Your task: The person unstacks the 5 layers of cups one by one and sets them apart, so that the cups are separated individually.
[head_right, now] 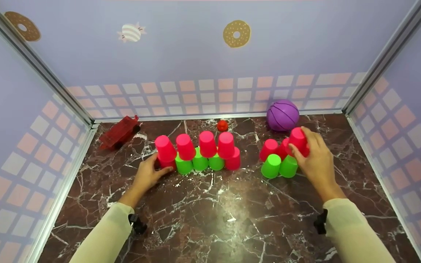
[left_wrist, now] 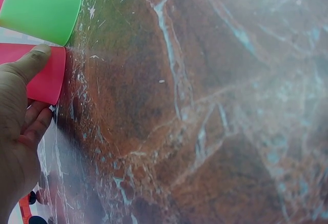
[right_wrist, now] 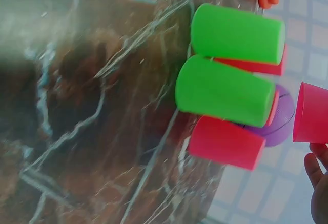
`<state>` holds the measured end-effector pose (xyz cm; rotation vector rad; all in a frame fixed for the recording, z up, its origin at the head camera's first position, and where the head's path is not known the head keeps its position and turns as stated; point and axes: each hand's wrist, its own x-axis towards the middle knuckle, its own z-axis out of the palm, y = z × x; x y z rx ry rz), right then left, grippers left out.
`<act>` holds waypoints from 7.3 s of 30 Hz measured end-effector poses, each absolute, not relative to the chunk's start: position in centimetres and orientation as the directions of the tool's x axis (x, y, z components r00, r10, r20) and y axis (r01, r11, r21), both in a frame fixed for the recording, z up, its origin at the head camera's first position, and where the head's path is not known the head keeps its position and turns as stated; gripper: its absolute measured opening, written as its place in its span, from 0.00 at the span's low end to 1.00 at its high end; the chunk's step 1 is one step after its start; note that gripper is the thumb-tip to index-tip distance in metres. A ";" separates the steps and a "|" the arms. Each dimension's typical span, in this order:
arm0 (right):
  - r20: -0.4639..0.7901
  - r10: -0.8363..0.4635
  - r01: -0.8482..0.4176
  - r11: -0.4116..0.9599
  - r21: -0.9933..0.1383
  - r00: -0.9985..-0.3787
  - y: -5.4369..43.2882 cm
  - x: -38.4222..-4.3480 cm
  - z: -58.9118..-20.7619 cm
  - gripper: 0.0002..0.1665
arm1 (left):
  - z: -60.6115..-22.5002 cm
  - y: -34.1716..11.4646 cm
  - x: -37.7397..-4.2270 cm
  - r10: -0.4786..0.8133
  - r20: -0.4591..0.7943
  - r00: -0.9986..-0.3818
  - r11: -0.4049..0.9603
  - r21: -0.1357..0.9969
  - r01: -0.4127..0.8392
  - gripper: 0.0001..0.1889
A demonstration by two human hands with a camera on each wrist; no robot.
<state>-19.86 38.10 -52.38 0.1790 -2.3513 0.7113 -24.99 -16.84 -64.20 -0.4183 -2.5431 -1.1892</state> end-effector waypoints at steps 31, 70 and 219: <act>0.474 0.232 -0.102 0.808 -0.580 -0.849 41.5 -17.1 -58.0 0.39 | -62.3 -16.3 -24.2 0.128 0.335 -0.934 0.647 0.685 0.334 0.34; 0.360 0.204 -0.051 0.808 -0.587 -0.910 41.7 -16.9 -60.3 0.40 | -64.8 -16.9 -25.2 0.142 0.420 -0.896 0.613 0.674 0.413 0.36; 0.600 -0.179 -0.553 0.645 -0.527 -0.780 21.7 -23.7 -55.1 0.32 | -60.2 -15.5 -24.1 0.069 0.202 -0.977 0.634 0.747 0.200 0.32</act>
